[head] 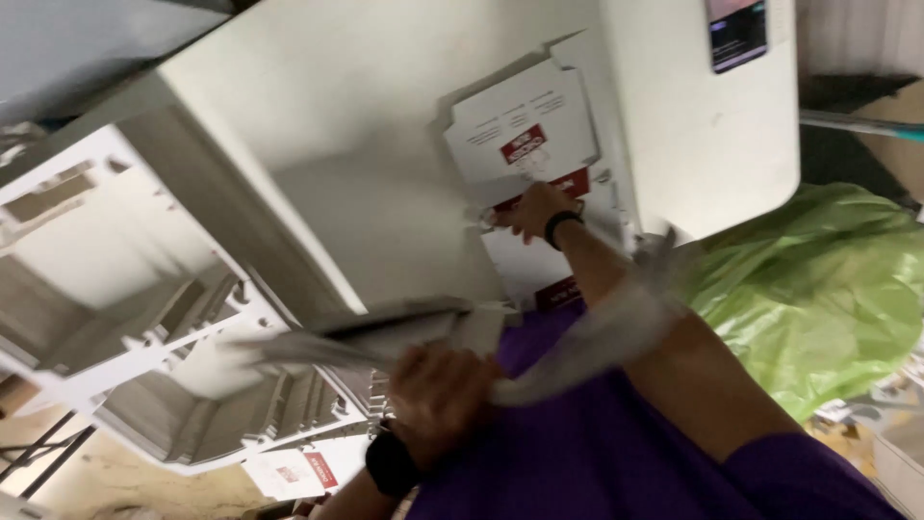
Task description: Manually removing waste material from pre-cut cardboard packaging sheets and stacking the finished products.
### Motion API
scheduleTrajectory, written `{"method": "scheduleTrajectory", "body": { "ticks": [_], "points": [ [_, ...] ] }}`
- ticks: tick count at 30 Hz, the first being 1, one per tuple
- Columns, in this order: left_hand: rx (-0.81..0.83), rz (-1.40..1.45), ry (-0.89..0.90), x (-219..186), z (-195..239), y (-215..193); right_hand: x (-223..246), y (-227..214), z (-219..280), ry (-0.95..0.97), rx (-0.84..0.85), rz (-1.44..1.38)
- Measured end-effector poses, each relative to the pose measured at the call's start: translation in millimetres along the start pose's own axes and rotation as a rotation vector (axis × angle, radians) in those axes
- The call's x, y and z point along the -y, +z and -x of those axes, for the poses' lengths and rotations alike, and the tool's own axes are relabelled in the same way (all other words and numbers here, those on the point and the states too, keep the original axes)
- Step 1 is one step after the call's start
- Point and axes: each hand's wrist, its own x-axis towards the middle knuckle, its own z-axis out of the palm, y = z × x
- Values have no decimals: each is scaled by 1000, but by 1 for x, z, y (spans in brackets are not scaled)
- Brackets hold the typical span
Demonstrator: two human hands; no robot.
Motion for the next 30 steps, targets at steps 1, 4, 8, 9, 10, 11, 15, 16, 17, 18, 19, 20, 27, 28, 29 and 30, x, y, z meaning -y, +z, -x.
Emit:
{"method": "scheduleTrajectory", "body": {
  "ticks": [1, 4, 8, 9, 10, 11, 15, 16, 17, 18, 19, 20, 27, 28, 29, 30],
  "points": [
    [35, -29, 79, -11, 2, -4, 6, 2, 8, 45, -58, -14],
    [-10, -114, 73, -5, 3, 32, -5, 5, 5, 27, -175, -105],
    [-151, -243, 24, 63, -25, 78, -42, 34, -13, -27, -182, -410],
    [-153, -242, 19, 83, -26, 97, -52, 41, -13, -26, -180, -405],
    [-194, -307, -56, 101, -26, 117, -63, 49, -12, -74, -206, -392],
    [-235, -372, -132, 119, -27, 137, -75, 56, -11, -122, -231, -378],
    [-242, -301, -103, 113, -46, 100, -96, 74, 12, -54, -247, -246],
    [-169, -145, -209, 98, -45, 87, -100, 75, 21, -81, -280, -279],
    [-95, 13, -313, 82, -45, 73, -103, 75, 31, -108, -312, -312],
    [-104, 9, -323, 78, -22, 87, -108, 78, 25, -113, -309, -299],
    [-227, 89, -376, 74, -1, 102, -114, 81, 20, -123, -320, -273],
    [-357, 169, -424, 69, 18, 117, -120, 80, 14, -136, -336, -244],
    [314, 496, -1281, 5, 210, 265, -140, 78, -10, -297, -291, -109],
    [117, 692, -1448, -4, 224, 285, -145, 79, -14, -395, -342, -33],
    [-91, 890, -1601, -14, 239, 307, -152, 79, -18, -493, -391, 45],
    [-106, 901, -1601, -29, 222, 307, -155, 71, -11, -497, -391, 60]
  ]
}}
